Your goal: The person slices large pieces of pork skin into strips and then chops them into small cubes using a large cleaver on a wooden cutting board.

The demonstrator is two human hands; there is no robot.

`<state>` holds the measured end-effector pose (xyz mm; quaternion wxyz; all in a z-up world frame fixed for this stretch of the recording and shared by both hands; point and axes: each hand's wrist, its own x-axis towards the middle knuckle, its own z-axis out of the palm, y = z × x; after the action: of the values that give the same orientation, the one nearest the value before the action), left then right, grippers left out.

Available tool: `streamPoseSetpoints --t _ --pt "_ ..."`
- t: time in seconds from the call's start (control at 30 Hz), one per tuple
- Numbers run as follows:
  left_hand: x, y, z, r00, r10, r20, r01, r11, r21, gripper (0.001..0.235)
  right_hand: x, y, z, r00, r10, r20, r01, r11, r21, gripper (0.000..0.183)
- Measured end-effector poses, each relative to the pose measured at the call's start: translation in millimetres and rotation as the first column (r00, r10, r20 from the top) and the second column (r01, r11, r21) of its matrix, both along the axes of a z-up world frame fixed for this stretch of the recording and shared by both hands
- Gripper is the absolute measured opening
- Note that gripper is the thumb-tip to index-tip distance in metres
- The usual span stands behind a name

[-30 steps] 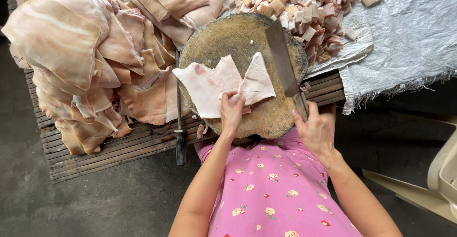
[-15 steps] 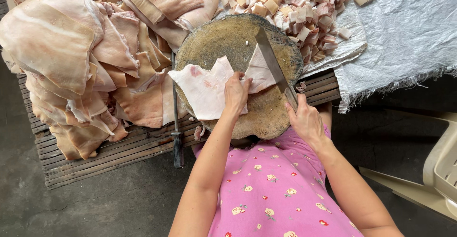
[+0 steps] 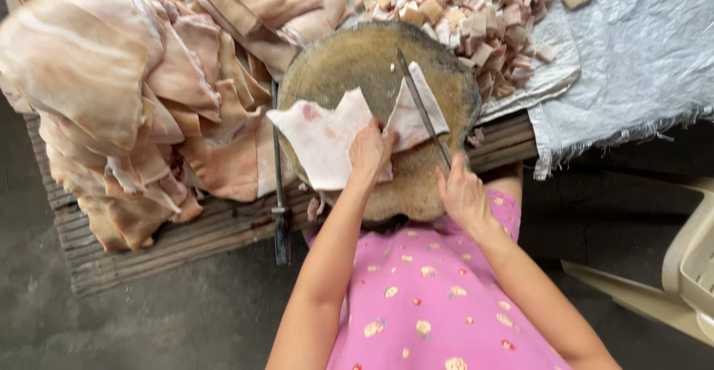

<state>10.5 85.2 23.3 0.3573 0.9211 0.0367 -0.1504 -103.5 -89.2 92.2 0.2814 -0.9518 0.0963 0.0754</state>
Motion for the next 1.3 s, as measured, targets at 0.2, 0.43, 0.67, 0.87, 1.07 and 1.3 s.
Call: streamPoseSetpoints --t 0.2,0.43,0.67,0.87,1.07,1.3 --pt "-6.2 4.0 -10.2 0.999 -0.048 -0.011 0.046 0.995 -0.090 0.034 22.4 -11.3 -36.9 0.998 0.038 -0.044 -0.042 0.995 -0.086 0.038" --pt "-37.9 18.3 2.0 0.961 0.162 -0.225 -0.237 0.902 -0.361 0.033 76.3 -1.0 -28.5 0.997 0.073 0.006 -0.073 0.994 0.079 0.034" --pt "11.8 16.9 55.9 0.954 0.137 -0.267 -0.281 0.723 -0.631 0.045 31.2 -41.1 -9.1 0.993 -0.118 -0.012 0.117 0.961 0.251 0.038" --pt "42.5 -3.8 56.9 0.971 0.053 -0.232 -0.210 0.653 -0.727 0.043 29.9 -51.3 15.7 0.943 -0.259 -0.207 0.313 0.902 0.297 0.038" --pt "21.1 -0.3 6.3 0.948 0.129 -0.292 -0.247 0.874 -0.418 0.041 25.6 -52.1 43.3 0.984 -0.162 -0.071 0.174 0.962 0.209 0.040" --pt "5.5 7.2 2.8 0.995 0.060 0.085 -0.048 0.989 -0.136 0.034 9.3 -36.1 62.6 0.832 0.000 0.554 -0.143 0.966 0.215 0.042"
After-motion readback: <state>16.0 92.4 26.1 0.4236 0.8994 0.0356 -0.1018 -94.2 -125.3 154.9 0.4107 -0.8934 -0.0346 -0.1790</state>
